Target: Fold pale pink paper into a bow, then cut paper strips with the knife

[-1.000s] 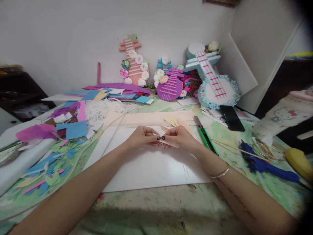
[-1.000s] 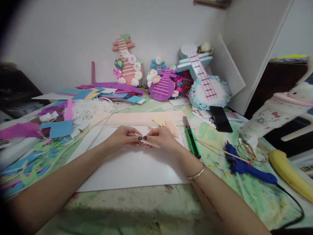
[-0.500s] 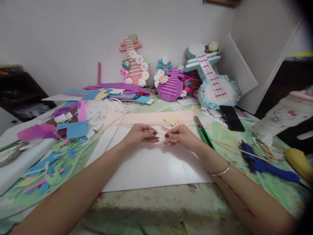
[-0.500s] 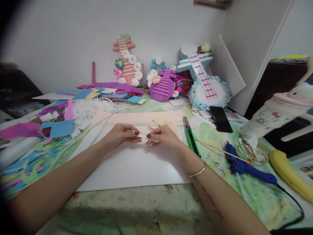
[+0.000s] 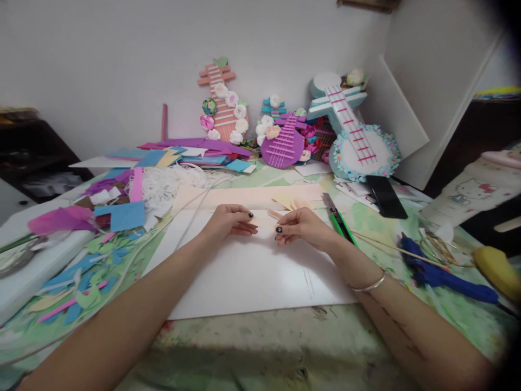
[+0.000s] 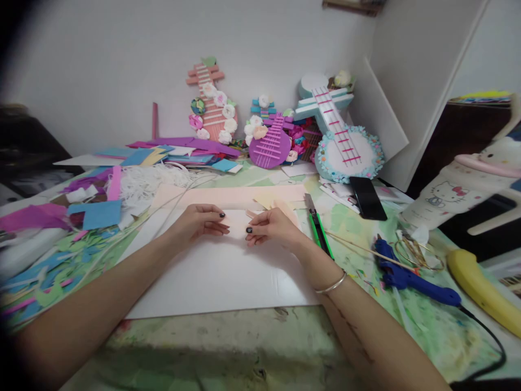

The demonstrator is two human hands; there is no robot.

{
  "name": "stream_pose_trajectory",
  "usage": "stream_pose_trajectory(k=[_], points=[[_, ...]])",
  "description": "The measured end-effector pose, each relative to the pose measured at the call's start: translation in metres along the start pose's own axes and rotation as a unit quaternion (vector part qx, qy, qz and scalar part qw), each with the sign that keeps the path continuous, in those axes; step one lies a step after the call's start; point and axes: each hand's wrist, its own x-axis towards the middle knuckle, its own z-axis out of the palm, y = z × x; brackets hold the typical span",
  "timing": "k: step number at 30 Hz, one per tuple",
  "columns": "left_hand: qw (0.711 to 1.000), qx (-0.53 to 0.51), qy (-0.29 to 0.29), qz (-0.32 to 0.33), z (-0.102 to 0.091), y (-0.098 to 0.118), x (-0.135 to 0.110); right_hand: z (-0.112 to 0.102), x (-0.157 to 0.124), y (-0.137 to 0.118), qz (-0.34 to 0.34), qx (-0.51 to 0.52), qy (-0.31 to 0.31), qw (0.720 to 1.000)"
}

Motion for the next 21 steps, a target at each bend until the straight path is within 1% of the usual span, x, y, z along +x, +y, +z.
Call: stream_pose_trajectory(k=[4,6,7,8,9,10,11,12,13,14,16,17,21], points=[[1.000,0.000,-0.030,0.006,0.003,-0.003,0.000,0.006,0.002,0.004,-0.010,-0.013,-0.002,1.000],[0.999,0.003,-0.031,0.012,0.004,-0.004,0.000,0.006,0.003,0.005,-0.020,-0.035,0.004,0.999],[1.000,0.002,-0.026,0.016,0.004,-0.005,0.000,0.005,0.003,0.004,-0.037,-0.070,0.029,0.996],[1.000,0.001,-0.018,0.020,0.003,-0.005,0.001,0.003,0.003,0.003,-0.060,-0.119,0.070,0.989],[1.000,-0.001,-0.010,0.022,0.003,-0.005,0.001,0.000,0.003,0.002,-0.087,-0.173,0.123,0.973],[1.000,-0.004,-0.004,0.023,0.002,-0.004,0.002,-0.004,0.003,0.000,-0.112,-0.220,0.179,0.952],[1.000,-0.007,-0.001,0.022,0.002,-0.004,0.002,-0.009,0.003,-0.001,-0.137,-0.273,0.231,0.924],[1.000,-0.009,-0.001,0.019,0.002,-0.004,0.003,-0.013,0.003,-0.002,-0.156,-0.325,0.268,0.893],[1.000,-0.011,-0.003,0.017,0.002,-0.004,0.003,-0.017,0.004,-0.002,-0.169,-0.370,0.290,0.866],[1.000,-0.013,-0.006,0.014,0.002,-0.004,0.003,-0.020,0.005,0.000,-0.180,-0.423,0.298,0.836],[1.000,-0.015,-0.014,0.010,0.003,-0.003,0.002,-0.024,0.008,0.005,-0.193,-0.494,0.292,0.796],[1.000,-0.016,-0.018,0.008,0.004,-0.003,0.001,-0.025,0.009,0.008,-0.196,-0.512,0.284,0.787],[0.999,-0.015,-0.035,-0.008,0.006,-0.004,-0.003,-0.023,0.014,0.019,-0.213,-0.536,0.268,0.772]])
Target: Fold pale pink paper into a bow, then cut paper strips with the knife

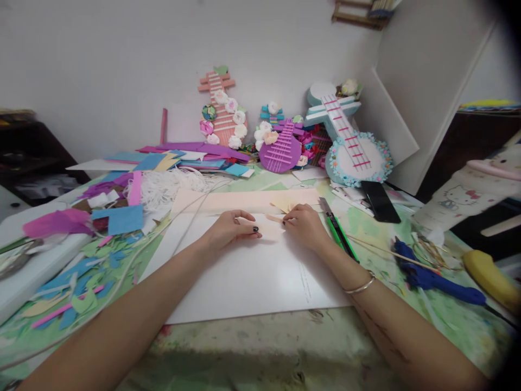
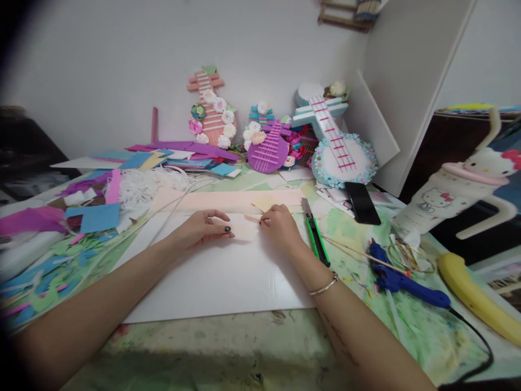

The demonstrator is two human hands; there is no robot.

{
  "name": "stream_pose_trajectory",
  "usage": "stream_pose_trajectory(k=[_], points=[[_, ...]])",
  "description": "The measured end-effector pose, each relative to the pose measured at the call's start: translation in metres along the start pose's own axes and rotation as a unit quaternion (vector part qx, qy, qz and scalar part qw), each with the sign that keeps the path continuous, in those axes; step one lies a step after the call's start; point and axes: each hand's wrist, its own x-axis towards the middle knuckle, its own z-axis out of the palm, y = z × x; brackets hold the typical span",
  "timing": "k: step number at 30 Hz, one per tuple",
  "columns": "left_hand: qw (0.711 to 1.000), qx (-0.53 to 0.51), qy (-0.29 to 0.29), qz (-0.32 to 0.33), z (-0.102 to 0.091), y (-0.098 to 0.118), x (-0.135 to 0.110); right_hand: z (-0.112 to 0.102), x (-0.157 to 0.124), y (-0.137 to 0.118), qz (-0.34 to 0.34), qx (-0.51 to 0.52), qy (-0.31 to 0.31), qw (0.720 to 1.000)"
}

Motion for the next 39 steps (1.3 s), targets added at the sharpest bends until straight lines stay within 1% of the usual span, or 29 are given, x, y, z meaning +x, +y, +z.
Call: stream_pose_trajectory(k=[5,9,13,15,18,21,23,24,26,28,30,32,34,37,39], points=[[1.000,0.001,-0.011,-0.010,0.001,-0.005,0.001,0.002,0.000,-0.007,-0.036,-0.004,0.032,0.999],[1.000,0.001,-0.006,-0.014,0.001,-0.006,0.002,0.000,-0.003,-0.024,-0.077,0.009,0.055,0.995],[1.000,-0.009,0.011,-0.015,0.001,-0.006,0.002,-0.002,-0.009,-0.040,-0.139,0.036,0.118,0.983],[1.000,-0.015,0.014,-0.013,0.001,-0.006,0.002,-0.004,-0.010,-0.043,-0.145,0.044,0.135,0.979],[1.000,-0.023,0.017,-0.005,0.001,-0.006,0.004,-0.006,-0.010,-0.044,-0.148,0.054,0.131,0.979],[1.000,-0.026,0.013,0.006,0.001,-0.006,0.005,-0.006,-0.009,-0.044,-0.171,0.076,0.112,0.976],[1.000,-0.026,0.007,0.013,0.000,-0.007,0.006,-0.007,-0.009,-0.045,-0.174,0.095,0.096,0.976],[1.000,-0.026,0.005,0.015,0.000,-0.007,0.006,-0.008,-0.009,-0.046,-0.168,0.108,0.089,0.976],[1.000,-0.023,0.004,0.016,-0.001,-0.007,0.006,-0.010,-0.010,-0.047,-0.134,0.148,0.078,0.977],[1.000,-0.017,0.004,0.015,-0.002,-0.006,0.006,-0.012,-0.010,-0.046,-0.081,0.208,0.062,0.973],[1.000,-0.007,0.004,0.012,-0.002,-0.006,0.005,-0.011,-0.010,-0.043,-0.012,0.277,0.015,0.961],[1.000,0.005,0.002,0.012,-0.003,-0.004,0.003,-0.008,-0.010,-0.040,0.054,0.343,-0.053,0.936],[1.000,0.015,-0.002,0.018,-0.003,-0.003,0.002,-0.005,-0.009,-0.039,0.105,0.401,-0.113,0.903],[0.999,0.020,-0.009,0.046,-0.002,-0.003,0.002,-0.006,-0.009,-0.041,0.138,0.463,-0.171,0.858],[0.997,0.017,-0.013,0.068,-0.001,-0.004,0.003,-0.011,-0.009,-0.045,0.148,0.481,-0.198,0.841]])
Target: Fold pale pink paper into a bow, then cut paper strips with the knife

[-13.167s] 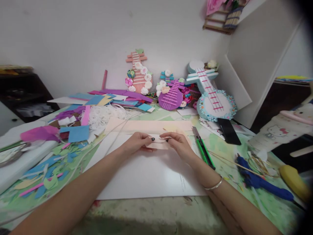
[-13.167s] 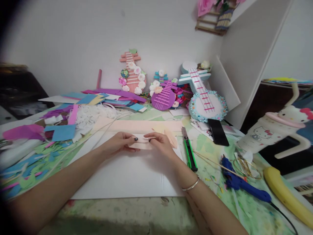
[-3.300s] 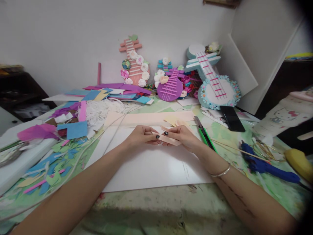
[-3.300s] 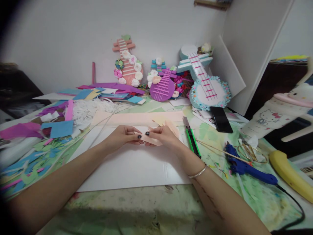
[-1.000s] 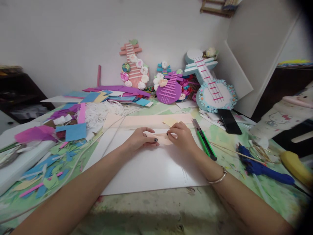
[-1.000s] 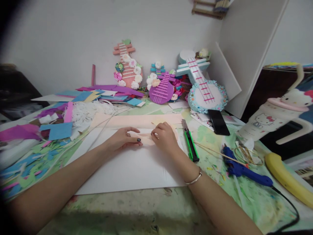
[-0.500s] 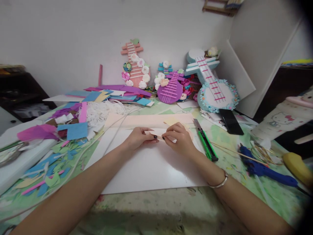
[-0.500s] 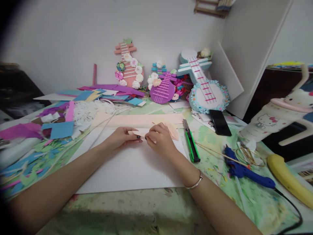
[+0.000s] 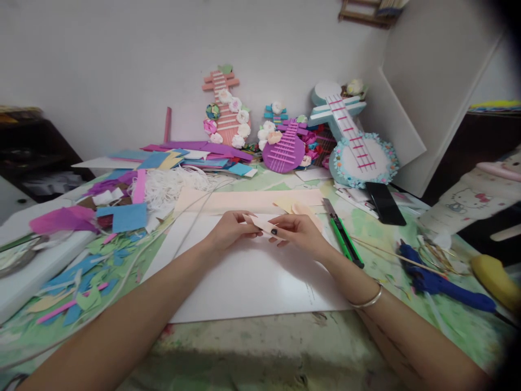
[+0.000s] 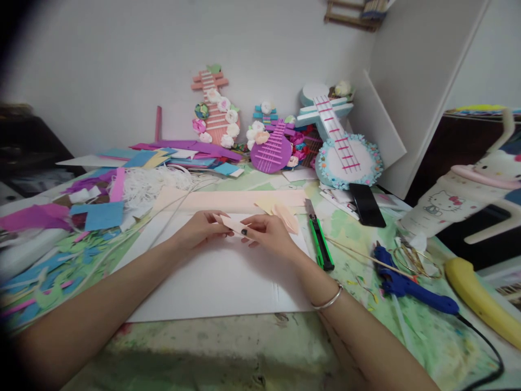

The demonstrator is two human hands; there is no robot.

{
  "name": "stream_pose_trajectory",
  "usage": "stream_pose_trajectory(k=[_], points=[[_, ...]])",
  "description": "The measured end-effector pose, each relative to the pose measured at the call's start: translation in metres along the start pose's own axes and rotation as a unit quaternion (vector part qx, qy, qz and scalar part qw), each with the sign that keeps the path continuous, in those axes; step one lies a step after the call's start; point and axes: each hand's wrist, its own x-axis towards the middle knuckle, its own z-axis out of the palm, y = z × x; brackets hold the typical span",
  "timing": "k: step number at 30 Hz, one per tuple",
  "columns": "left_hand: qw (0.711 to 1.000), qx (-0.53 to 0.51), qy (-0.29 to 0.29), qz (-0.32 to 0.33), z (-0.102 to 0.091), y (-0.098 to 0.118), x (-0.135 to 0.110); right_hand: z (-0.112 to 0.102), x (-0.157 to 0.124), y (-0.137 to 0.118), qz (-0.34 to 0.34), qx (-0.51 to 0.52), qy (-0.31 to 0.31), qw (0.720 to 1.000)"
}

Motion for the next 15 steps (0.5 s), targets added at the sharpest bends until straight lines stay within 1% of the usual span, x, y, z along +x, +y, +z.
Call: stream_pose_trajectory(k=[4,8,12,15], points=[[1.000,-0.010,-0.012,0.023,0.0034,0.0002,0.0000,0.0002,-0.0035,-0.0052,0.022,0.025,-0.021,0.999],[0.999,-0.025,-0.027,0.028,0.0042,0.0013,-0.0012,-0.0013,-0.0030,-0.0003,0.019,0.053,-0.042,0.998],[0.999,-0.032,-0.015,0.020,0.0008,-0.0010,-0.0002,-0.0020,-0.0024,0.0028,0.024,0.093,-0.035,0.995],[1.000,-0.027,-0.011,0.007,0.0000,-0.0018,0.0008,-0.0002,-0.0020,0.0024,0.042,0.138,-0.025,0.989]])
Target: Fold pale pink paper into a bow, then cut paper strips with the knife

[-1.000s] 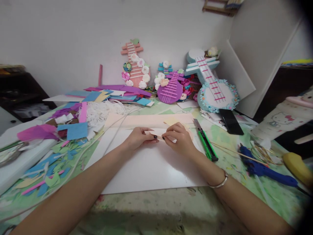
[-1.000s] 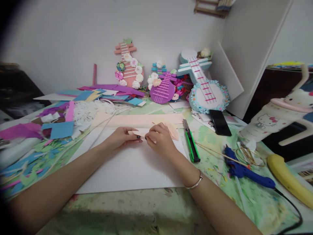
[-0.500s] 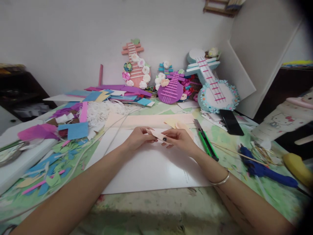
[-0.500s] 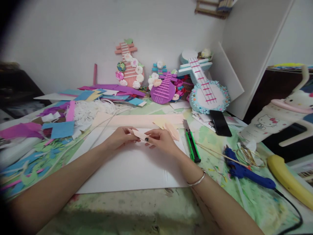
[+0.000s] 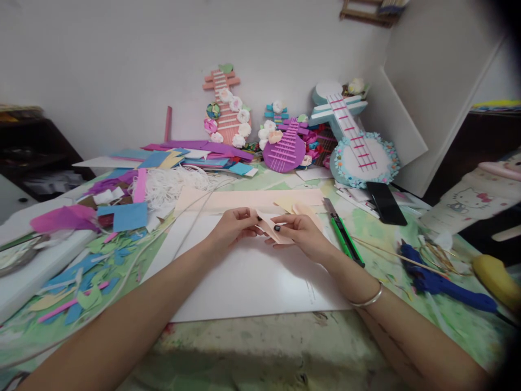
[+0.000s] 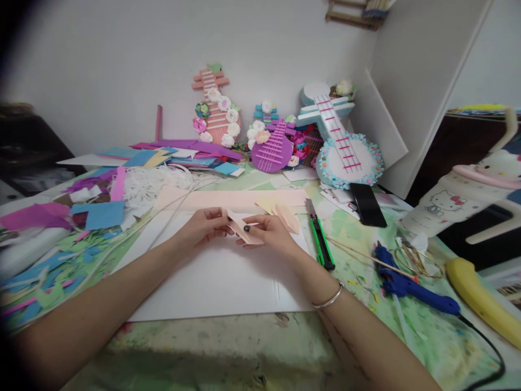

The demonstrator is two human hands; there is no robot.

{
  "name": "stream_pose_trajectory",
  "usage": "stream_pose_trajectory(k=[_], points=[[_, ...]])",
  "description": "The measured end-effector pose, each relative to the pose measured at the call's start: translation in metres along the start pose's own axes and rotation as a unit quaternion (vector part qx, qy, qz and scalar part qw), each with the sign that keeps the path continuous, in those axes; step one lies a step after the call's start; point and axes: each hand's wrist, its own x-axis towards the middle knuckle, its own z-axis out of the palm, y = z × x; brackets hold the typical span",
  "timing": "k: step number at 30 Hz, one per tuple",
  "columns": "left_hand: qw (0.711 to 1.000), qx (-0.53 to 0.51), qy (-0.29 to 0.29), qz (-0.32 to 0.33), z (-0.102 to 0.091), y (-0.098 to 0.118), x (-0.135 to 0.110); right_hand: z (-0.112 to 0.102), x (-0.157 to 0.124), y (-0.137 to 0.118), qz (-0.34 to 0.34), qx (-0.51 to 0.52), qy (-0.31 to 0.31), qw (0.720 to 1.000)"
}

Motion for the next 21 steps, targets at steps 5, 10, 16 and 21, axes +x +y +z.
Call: stream_pose_trajectory(k=[5,10,16,21], points=[[1.000,0.014,-0.004,-0.008,0.0044,0.0030,-0.0014,0.0037,0.0013,0.0025,0.007,0.039,0.003,0.999],[0.999,0.032,-0.005,-0.001,0.0063,0.0038,-0.0024,0.0052,0.0005,0.0018,0.014,0.060,0.003,0.998],[0.999,0.053,0.000,-0.003,0.0048,0.0034,-0.0024,0.0070,-0.0007,-0.0045,0.037,0.107,0.019,0.993],[0.998,0.064,-0.022,-0.009,0.0060,0.0041,-0.0041,0.0077,-0.0002,-0.0043,0.029,0.106,0.021,0.994]])
